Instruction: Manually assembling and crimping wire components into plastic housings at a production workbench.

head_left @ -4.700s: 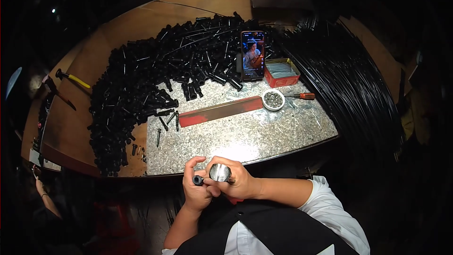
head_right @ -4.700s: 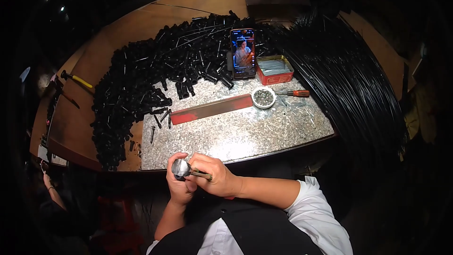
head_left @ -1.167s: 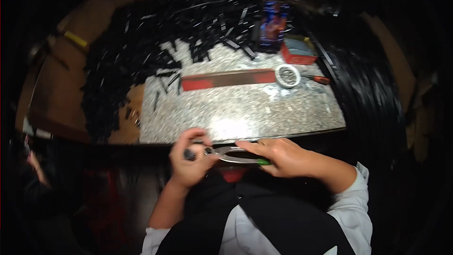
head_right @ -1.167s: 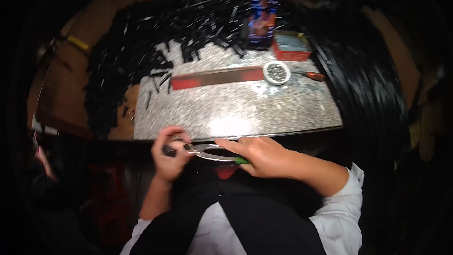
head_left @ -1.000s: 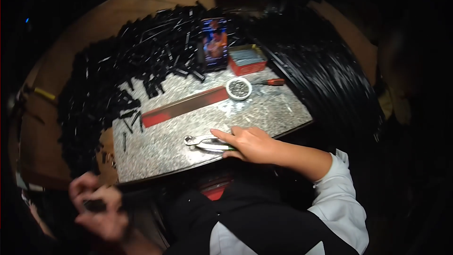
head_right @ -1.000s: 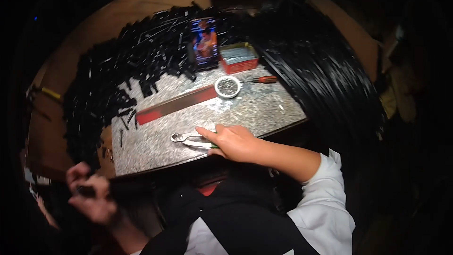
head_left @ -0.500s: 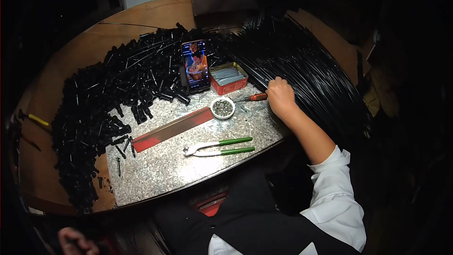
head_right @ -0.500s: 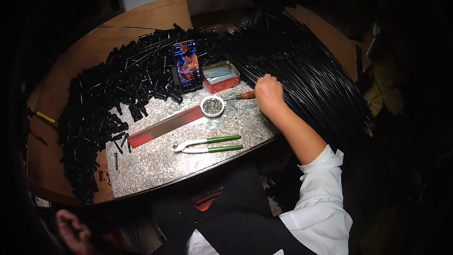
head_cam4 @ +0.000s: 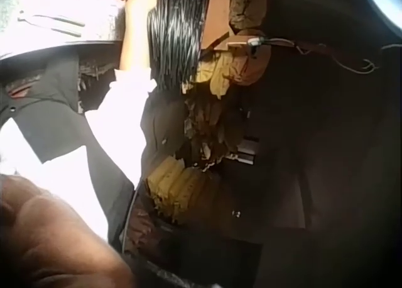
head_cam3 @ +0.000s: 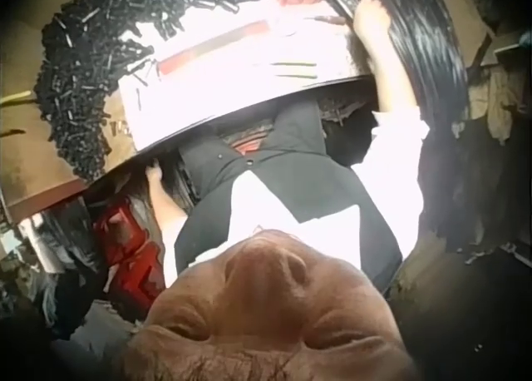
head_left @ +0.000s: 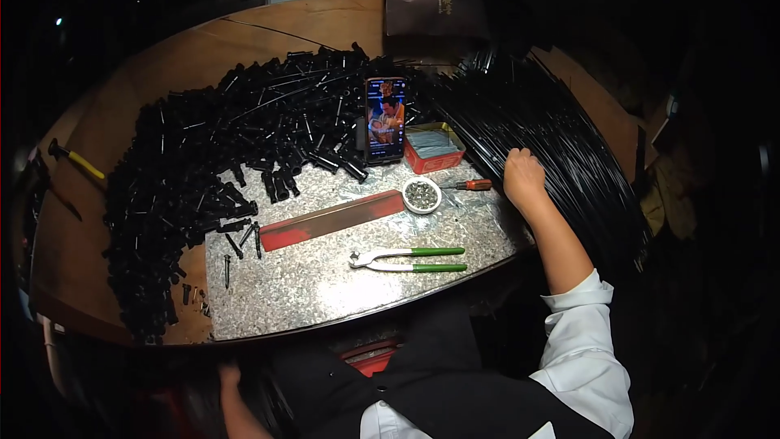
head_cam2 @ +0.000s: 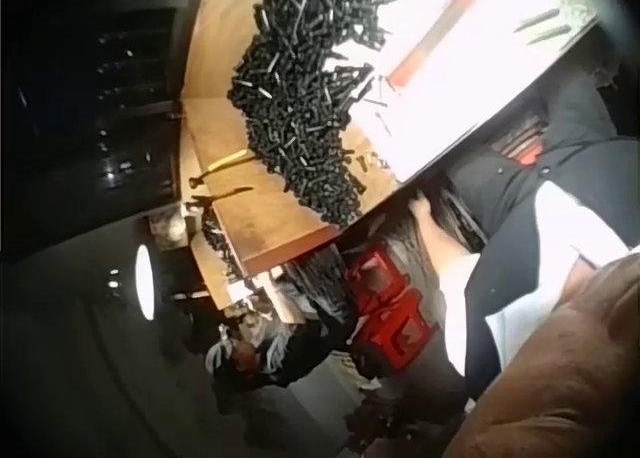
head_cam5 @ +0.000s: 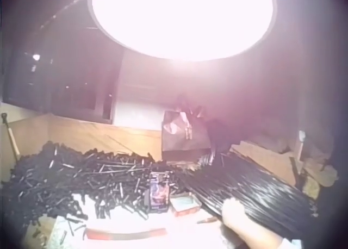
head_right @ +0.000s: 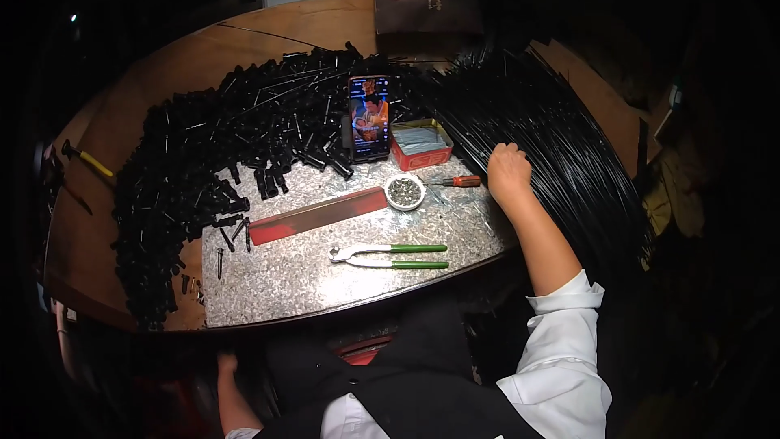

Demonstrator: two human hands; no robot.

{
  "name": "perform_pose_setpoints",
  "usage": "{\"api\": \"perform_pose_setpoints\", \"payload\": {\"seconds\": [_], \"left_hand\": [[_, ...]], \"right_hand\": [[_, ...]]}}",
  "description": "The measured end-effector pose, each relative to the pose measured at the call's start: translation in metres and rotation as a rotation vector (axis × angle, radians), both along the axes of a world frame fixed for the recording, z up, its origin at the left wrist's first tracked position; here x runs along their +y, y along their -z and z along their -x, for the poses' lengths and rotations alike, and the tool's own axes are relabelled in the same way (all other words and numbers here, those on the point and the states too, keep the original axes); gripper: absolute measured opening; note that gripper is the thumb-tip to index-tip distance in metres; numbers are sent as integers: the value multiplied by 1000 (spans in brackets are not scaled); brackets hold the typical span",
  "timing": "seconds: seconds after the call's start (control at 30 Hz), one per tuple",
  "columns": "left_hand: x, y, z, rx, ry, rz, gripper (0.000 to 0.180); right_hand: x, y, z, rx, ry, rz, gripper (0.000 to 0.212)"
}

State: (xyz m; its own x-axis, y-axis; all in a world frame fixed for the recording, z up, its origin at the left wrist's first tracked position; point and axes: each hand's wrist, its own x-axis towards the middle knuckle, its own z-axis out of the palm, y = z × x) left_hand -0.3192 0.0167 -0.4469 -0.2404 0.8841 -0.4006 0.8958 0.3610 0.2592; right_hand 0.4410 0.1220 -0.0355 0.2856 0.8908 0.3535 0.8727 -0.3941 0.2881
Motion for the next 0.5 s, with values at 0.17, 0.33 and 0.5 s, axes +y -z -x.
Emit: {"api": "perform_pose_setpoints", "payload": {"seconds": [0.17,0.33,0.5], "left_hand": [[71,50,-46,153,225,86,49],[50,92,-35,287,405,-173,49],[40,-51,-156,123,425,-213,43]], "right_hand": [[-10,-1,-22,-159,-2,-73,21],[14,7,-10,-151,-24,-64,20],[2,-4,-37,-145,2,-32,18]]}}
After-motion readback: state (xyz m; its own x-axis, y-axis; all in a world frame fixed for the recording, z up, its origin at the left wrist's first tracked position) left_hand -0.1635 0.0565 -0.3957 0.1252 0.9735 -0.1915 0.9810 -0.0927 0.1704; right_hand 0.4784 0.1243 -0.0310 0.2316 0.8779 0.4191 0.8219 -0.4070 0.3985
